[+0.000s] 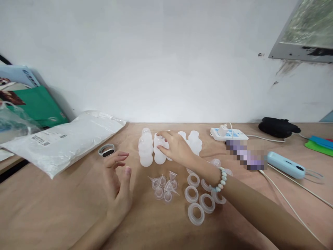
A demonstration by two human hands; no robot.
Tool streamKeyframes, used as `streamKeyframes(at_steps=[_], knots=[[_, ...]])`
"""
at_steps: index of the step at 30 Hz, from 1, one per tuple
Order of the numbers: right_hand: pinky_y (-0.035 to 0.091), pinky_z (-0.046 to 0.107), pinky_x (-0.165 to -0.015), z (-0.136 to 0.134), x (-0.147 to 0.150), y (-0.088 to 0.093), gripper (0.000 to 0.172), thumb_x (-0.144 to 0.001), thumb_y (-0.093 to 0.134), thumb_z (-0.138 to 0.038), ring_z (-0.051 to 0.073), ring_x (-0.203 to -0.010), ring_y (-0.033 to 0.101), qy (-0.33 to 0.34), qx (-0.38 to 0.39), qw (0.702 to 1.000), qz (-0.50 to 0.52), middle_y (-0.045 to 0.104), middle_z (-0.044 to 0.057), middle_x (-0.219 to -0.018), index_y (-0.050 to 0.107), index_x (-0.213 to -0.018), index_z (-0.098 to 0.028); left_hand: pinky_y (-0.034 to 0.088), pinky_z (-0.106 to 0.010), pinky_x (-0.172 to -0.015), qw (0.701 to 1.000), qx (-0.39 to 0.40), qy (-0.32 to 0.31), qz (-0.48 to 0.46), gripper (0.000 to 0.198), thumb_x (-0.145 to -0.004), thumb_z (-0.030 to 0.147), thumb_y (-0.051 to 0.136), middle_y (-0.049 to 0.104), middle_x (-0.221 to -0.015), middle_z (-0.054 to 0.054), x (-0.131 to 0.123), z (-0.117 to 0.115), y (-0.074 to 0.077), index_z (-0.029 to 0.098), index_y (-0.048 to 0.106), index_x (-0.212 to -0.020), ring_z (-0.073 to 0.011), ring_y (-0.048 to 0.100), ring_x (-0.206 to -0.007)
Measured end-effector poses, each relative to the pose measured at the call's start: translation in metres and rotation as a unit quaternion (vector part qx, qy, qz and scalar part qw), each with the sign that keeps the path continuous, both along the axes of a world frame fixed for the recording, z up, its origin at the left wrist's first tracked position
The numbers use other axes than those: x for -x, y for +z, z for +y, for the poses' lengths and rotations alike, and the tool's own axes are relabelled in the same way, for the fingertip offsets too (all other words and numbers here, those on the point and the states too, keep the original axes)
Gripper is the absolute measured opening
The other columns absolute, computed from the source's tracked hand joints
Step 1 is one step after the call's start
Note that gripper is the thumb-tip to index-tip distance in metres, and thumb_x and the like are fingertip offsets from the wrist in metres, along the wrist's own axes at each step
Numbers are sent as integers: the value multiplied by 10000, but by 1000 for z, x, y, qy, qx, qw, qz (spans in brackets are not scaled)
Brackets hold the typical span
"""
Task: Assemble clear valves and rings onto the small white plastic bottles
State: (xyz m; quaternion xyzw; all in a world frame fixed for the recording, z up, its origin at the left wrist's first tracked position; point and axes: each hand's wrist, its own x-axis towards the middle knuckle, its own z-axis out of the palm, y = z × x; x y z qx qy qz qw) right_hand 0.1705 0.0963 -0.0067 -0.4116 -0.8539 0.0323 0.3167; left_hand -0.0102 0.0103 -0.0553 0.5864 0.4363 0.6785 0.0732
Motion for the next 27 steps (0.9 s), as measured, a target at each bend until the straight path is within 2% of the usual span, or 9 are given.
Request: streamKeyframes(at_steps=[6,10,12,14,17,19,22,25,27], knots=[[474,464,-935,5,1,-2,321,-880,677,-194,293,-1065,616,0,-11,1000,-12,692,156,-1125,609,-1188,-138,414,-382,-848,998,16,-20,60,100,-964,245,486,579,-1072,-40,-1,-4,3,262,510,-1060,-245,552,-1064],[463,464,-966,2,-10,3,375,-882,684,-223,299,-1118,589,2,-17,1000,-2,677,155,-1179,596,-1235,-132,424,-335,-769,986,68,-52,143,73,-944,215,503,608,-938,-15,2,0,0,250,551,-987,-210,572,-894],[464,456,-970,-5,-20,6,365,-891,663,-210,287,-1125,586,3,-21,1000,7,671,142,-1200,587,-1242,-142,434,-315,-714,970,111,-93,197,98,-923,211,505,629,-897,-11,5,3,-1,244,573,-986,-200,572,-815],[469,446,-954,-15,-33,9,327,-893,637,-170,278,-1100,595,-1,-37,999,19,680,135,-1181,593,-1215,-135,445,-304,-690,946,152,-145,248,203,-873,170,489,652,-929,-17,10,7,0,239,584,-1039,-201,585,-809],[482,422,-872,-37,-60,13,206,-898,576,-111,266,-995,624,-16,-80,997,16,717,110,-1041,631,-1094,-141,461,-303,-696,907,207,-200,306,411,-734,100,478,660,-965,-15,17,12,3,241,585,-1104,-206,604,-816],[477,403,-810,-51,-80,12,149,-901,542,-92,255,-904,633,-25,-87,996,-17,724,81,-924,648,-973,-169,468,-301,-676,883,246,-221,332,447,-678,101,503,665,-919,-5,21,15,6,244,602,-1090,-205,606,-768],[455,423,-831,-69,-103,0,187,-857,556,-36,257,-897,642,-18,-49,991,-123,736,71,-906,660,-917,-180,489,-299,-671,853,295,-279,327,322,-724,155,563,683,-906,-8,23,18,6,240,620,-1029,-209,621,-762],[452,458,-880,-78,-114,-21,336,-784,579,41,279,-1004,639,25,-52,972,-227,742,83,-1074,676,-1020,-179,509,-301,-705,828,339,-343,285,148,-825,225,579,688,-908,-18,22,21,2,225,626,-966,-209,636,-803],[456,479,-906,-79,-114,-37,419,-779,570,68,294,-1089,621,42,-82,960,-266,717,83,-1196,668,-1101,-182,508,-296,-704,823,354,-357,266,85,-877,256,567,682,-886,-20,21,23,0,218,633,-914,-200,628,-790]])
